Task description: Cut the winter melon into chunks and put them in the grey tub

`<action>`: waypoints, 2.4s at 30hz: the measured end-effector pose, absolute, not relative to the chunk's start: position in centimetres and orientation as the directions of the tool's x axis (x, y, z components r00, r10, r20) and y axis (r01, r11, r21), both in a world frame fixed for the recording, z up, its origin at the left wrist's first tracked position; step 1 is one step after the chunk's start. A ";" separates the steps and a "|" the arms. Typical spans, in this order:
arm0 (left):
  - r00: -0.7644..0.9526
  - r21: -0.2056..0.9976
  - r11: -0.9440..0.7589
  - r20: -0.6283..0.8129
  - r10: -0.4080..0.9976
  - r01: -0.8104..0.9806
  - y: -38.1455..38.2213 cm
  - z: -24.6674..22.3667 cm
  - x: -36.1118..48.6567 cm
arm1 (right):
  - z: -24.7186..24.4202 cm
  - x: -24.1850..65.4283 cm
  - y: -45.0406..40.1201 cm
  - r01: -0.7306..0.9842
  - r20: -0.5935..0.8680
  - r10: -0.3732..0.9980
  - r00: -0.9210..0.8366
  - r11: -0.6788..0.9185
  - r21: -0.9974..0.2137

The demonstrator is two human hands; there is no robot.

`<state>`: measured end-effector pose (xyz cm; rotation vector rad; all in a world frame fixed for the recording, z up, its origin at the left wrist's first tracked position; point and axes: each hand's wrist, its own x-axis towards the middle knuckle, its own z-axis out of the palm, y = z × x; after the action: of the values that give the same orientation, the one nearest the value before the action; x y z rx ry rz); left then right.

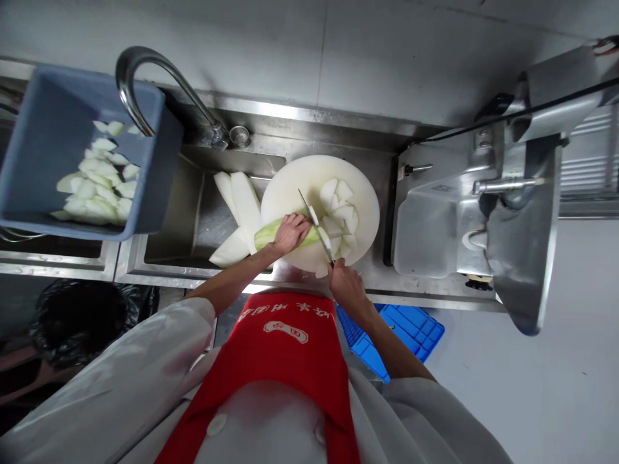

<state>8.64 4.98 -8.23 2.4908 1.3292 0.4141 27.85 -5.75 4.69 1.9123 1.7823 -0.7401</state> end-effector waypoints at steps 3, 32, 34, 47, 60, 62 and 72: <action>0.540 0.390 -0.542 0.126 0.832 0.744 5.0 -8.1 8.5 | 2.4 26.0 -3.2 0.990 -0.627 0.778 0.044 -0.118 -0.078; 0.587 0.452 -0.582 0.146 0.796 0.676 5.3 -8.4 7.4 | 0.3 24.1 -0.3 0.989 -0.557 0.830 0.017 -0.097 -0.115; 0.586 0.433 -0.587 0.152 0.796 0.684 5.2 -8.4 7.4 | 1.3 24.7 -0.9 0.991 -0.551 0.835 0.005 -0.077 -0.107; 0.572 0.440 -0.572 0.148 0.807 0.692 5.3 -9.1 7.6 | 2.8 25.3 -3.2 0.991 -0.627 0.778 0.034 -0.108 -0.080; 0.537 0.363 -0.564 0.182 0.824 0.742 4.5 -8.8 7.0 | 3.2 26.3 -2.7 0.995 -0.553 0.832 0.025 -0.074 -0.068; 0.543 0.365 -0.568 0.179 0.820 0.738 4.6 -8.7 7.0 | 4.5 26.3 -3.8 0.996 -0.588 0.808 0.029 -0.071 -0.048; 0.536 0.415 -0.533 0.122 0.836 0.737 4.5 -8.1 7.0 | 3.4 24.8 -3.5 0.994 -0.632 0.774 0.027 -0.085 -0.061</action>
<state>7.04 4.52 -8.07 2.4634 1.3041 0.4434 24.82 -3.50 3.45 1.9127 1.7949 -0.7440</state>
